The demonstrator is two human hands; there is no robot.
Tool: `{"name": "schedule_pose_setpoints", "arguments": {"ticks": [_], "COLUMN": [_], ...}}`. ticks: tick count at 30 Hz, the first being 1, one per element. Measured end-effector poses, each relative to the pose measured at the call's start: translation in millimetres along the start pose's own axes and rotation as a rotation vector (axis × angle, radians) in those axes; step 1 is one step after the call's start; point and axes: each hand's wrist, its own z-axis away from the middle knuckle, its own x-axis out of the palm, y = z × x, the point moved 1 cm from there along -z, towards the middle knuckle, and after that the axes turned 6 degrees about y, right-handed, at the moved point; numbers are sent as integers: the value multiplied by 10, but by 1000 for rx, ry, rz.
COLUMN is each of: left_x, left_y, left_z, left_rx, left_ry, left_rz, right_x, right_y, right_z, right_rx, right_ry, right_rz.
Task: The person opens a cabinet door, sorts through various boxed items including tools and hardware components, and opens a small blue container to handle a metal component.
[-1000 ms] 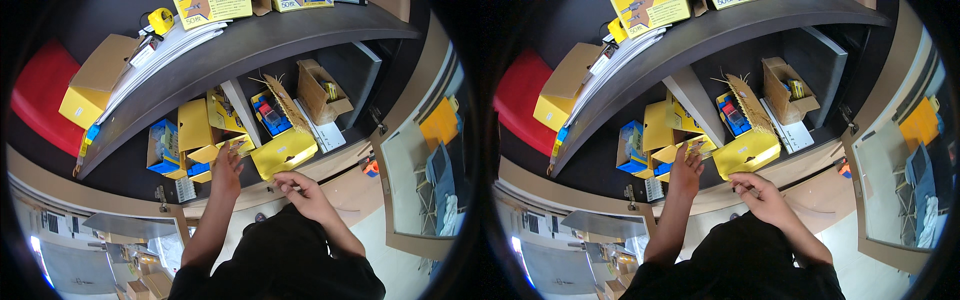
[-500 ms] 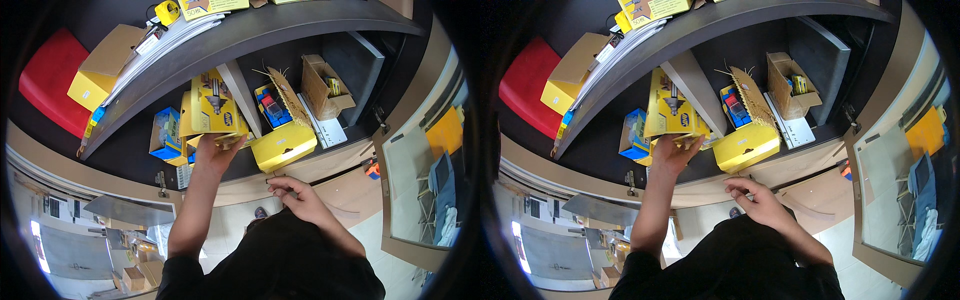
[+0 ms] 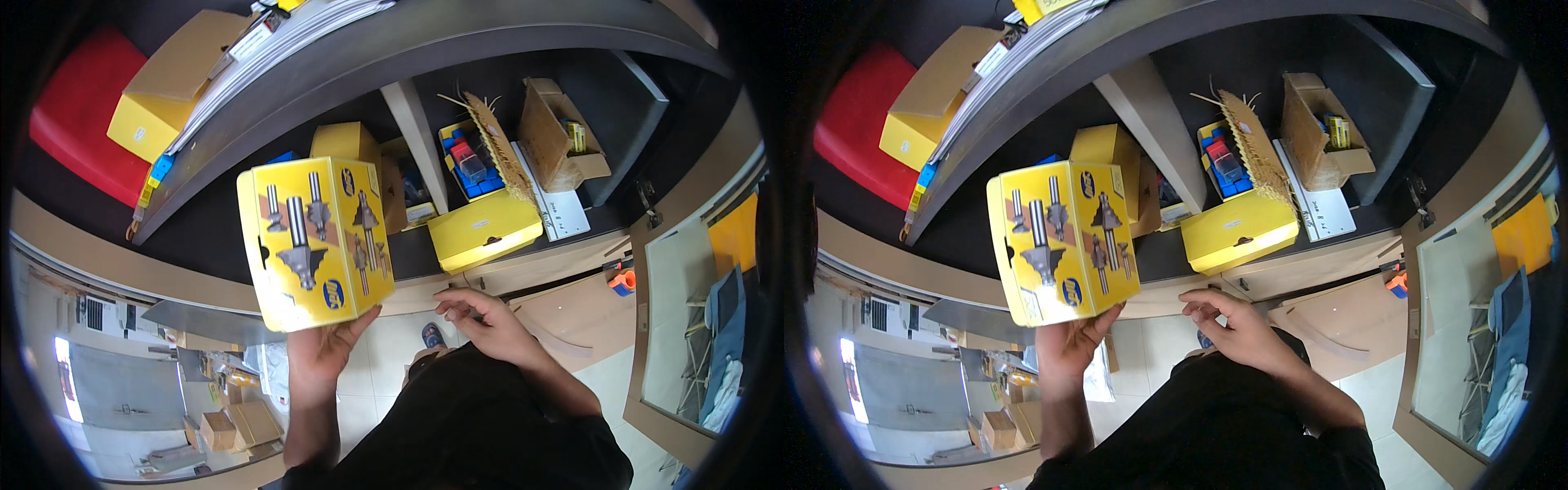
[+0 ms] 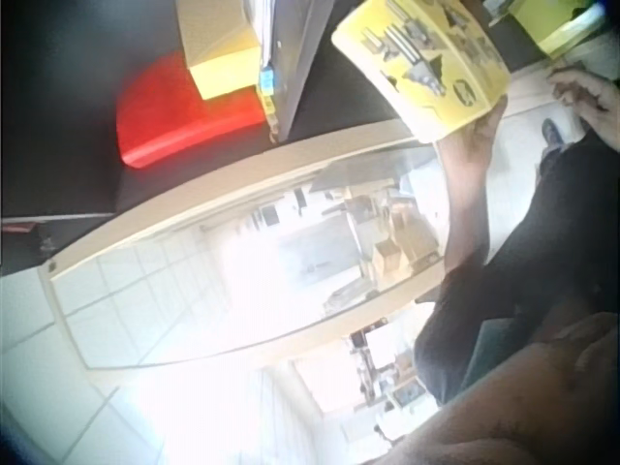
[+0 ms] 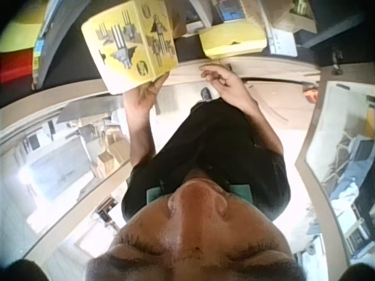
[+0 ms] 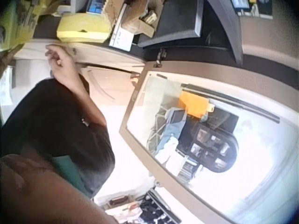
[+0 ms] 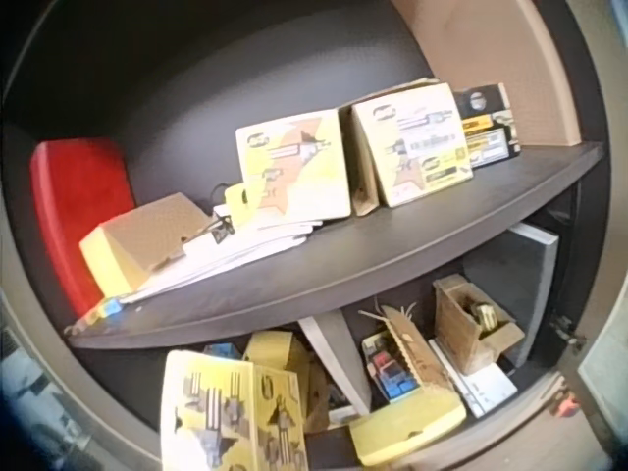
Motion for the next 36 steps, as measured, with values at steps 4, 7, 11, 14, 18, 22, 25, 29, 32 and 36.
{"name": "schedule_pose_setpoints", "arguments": {"ticks": [4,7,11,14,18,22,25,29,32,36], "left_x": [-343,-573,-943,-1263,-1179,-1519,-1471,-1227,-1265,-1369], "left_y": [-189,-357,-701,-987,-1173,-1377,-1354,-1065,-1005,-991], "left_z": [263,385,478,371,352,140,26,51,-29,-70], "left_rx": [97,85,75,-88,-158,-252,-104,-37,-65,-88], "left_ry": [114,127,132,282,352,241,195,234,243,286], "left_rz": [-142,-132,-19,56,-116,26,-118,-270,-239,-66], "right_x": [71,146,272,362,495,640,725,913,994,1049], "right_y": [24,71,52,24,-206,-357,-298,-496,-481,-719], "right_z": [-121,-209,-322,-415,-748,-1383,-1893,-2190,-2299,-2302], "right_rx": [16,4,-11,-38,-279,-362,-360,-195,-454,-297], "right_ry": [-48,-88,-148,-130,15,208,267,196,408,385], "right_rz": [22,57,124,210,484,749,979,901,815,608]}}
